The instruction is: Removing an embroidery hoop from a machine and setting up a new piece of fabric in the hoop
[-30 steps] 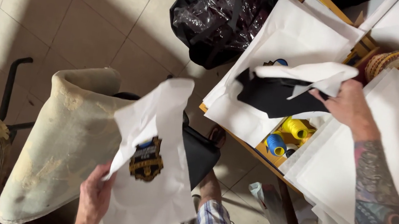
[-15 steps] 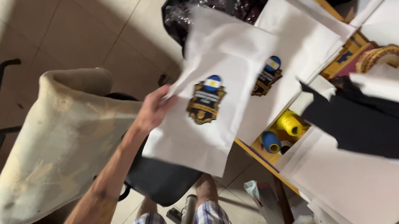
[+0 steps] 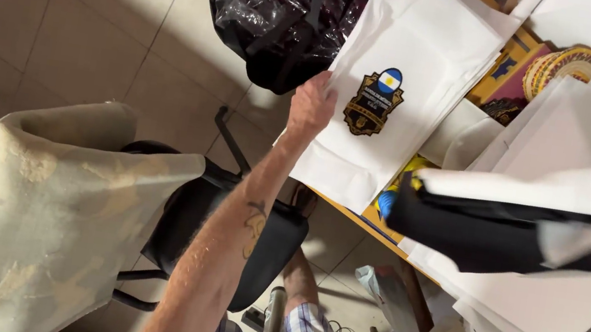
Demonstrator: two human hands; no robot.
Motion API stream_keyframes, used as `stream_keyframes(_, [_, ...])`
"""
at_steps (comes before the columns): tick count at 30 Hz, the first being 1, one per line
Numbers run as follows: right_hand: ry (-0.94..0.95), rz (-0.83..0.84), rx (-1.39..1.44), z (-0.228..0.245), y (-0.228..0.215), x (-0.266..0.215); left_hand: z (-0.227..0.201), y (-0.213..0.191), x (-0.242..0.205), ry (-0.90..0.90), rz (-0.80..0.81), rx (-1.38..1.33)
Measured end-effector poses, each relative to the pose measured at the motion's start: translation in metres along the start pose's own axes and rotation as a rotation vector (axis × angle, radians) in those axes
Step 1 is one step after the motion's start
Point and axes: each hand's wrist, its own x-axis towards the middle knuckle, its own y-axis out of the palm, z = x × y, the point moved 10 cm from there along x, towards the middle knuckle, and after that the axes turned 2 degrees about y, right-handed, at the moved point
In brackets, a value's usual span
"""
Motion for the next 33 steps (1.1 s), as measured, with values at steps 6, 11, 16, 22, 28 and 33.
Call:
stream_keyframes(6, [-0.092, 0.136, 0.054, 0.082, 0.047, 0.025, 0.035, 0.027, 0.019, 0.006, 0.042, 0.085])
stream_keyframes(11, [-0.191, 0.450, 0.036, 0.147, 0.095, 0.048, -0.051, -0.041, -0.032, 0.183, -0.020, 0.216])
stream_keyframes(16, [0.117, 0.470, -0.245, 0.118, 0.131, 0.138, -0.060, -0.092, -0.085, 0.238, -0.100, -0.187])
stream_keyframes(22, [-0.191, -0.101, -0.309, 0.068, 0.163, 0.261, -0.038, -0.111, -0.171, 0.175, -0.136, -0.393])
stream_keyframes(28, [-0.131, -0.638, -0.069, 0.091, 0.084, 0.112, 0.020, -0.096, -0.243, -0.011, -0.025, -0.396])
stream_keyframes(33, [0.066, -0.595, -0.099, 0.005, 0.121, -0.003, 0.050, -0.095, -0.278, -0.108, 0.000, -0.265])
